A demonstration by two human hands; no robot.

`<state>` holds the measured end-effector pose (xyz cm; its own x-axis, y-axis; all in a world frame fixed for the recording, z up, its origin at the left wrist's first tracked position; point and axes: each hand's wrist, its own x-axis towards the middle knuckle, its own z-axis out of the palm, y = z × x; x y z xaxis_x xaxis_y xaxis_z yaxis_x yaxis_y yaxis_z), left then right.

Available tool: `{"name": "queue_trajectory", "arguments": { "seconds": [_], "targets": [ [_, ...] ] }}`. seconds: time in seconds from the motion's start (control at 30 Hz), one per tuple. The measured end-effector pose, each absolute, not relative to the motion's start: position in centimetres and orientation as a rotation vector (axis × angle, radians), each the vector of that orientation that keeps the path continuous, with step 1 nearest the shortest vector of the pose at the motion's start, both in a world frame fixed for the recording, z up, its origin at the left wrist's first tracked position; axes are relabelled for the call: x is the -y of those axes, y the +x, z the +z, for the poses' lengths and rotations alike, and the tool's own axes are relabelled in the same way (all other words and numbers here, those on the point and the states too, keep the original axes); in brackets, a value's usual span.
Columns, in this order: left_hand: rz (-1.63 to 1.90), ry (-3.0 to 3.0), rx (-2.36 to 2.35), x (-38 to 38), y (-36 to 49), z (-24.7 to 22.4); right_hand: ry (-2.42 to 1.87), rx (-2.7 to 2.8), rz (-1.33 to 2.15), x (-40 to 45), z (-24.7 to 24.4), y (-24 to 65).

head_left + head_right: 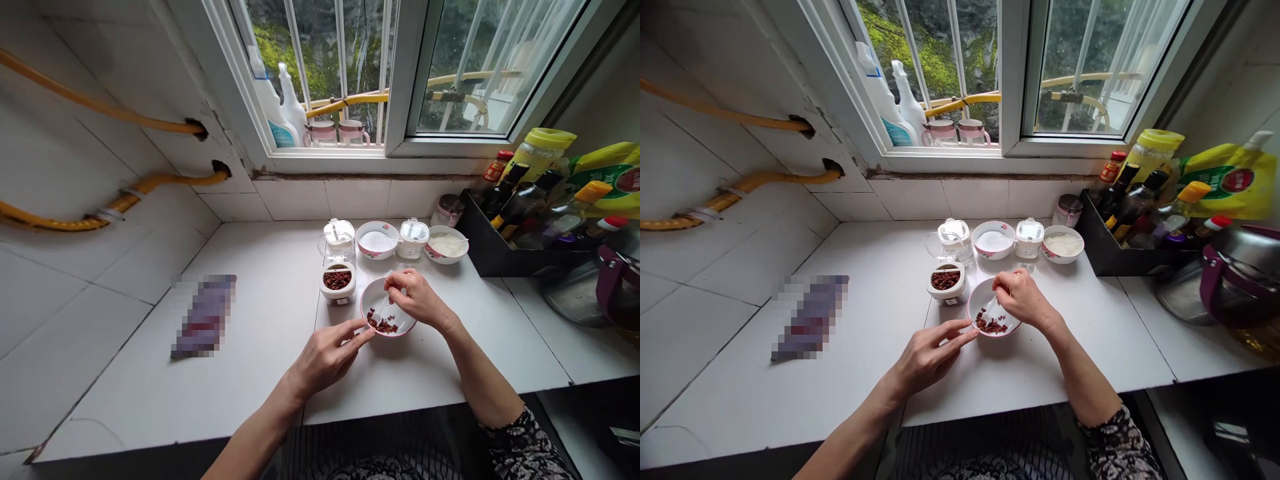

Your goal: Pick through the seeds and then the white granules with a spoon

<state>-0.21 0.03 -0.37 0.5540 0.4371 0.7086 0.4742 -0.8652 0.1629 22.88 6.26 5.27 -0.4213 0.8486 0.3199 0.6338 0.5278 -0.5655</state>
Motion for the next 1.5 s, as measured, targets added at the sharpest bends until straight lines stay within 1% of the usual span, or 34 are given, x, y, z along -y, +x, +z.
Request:
{"name": "queue_trajectory", "arguments": {
  "seconds": [0.27, 0.67, 1.03, 1.13, 1.23, 1.37, 1.43, 1.5],
  "targets": [
    [-1.212, -2.73, 0.792, 0.0, -0.2, -0.2, -1.262, 1.888, 0.814, -6.6, 5.8, 23.9],
    [-1.214, -2.733, 0.791, 0.0, -0.1, -0.1, -1.351, 1.799, 0.846, -6.6, 5.6, 23.9],
    [-1.221, -2.729, 0.791, 0.0, -0.1, -0.2, -1.276, 1.464, 1.173, -7.5, 5.3, 24.2],
    [-1.222, -2.72, 0.792, -0.1, -0.1, -0.2, -1.237, 1.377, 1.218, -7.7, 5.4, 23.9],
    [-1.218, -2.713, 0.789, -0.1, 0.0, -0.1, -1.18, 1.318, 1.173, -7.8, 5.4, 23.0],
    [-1.228, -2.703, 0.794, -0.1, 0.1, 0.1, -1.096, 1.365, 0.992, -7.4, 5.4, 20.8],
    [-1.232, -2.702, 0.793, -0.1, 0.1, 0.0, -1.074, 1.456, 0.83, -7.0, 5.5, 19.6],
    [-1.23, -2.706, 0.793, -0.1, 0.1, 0.0, -1.022, 1.593, 0.577, -6.6, 5.5, 18.7]
  ]
}}
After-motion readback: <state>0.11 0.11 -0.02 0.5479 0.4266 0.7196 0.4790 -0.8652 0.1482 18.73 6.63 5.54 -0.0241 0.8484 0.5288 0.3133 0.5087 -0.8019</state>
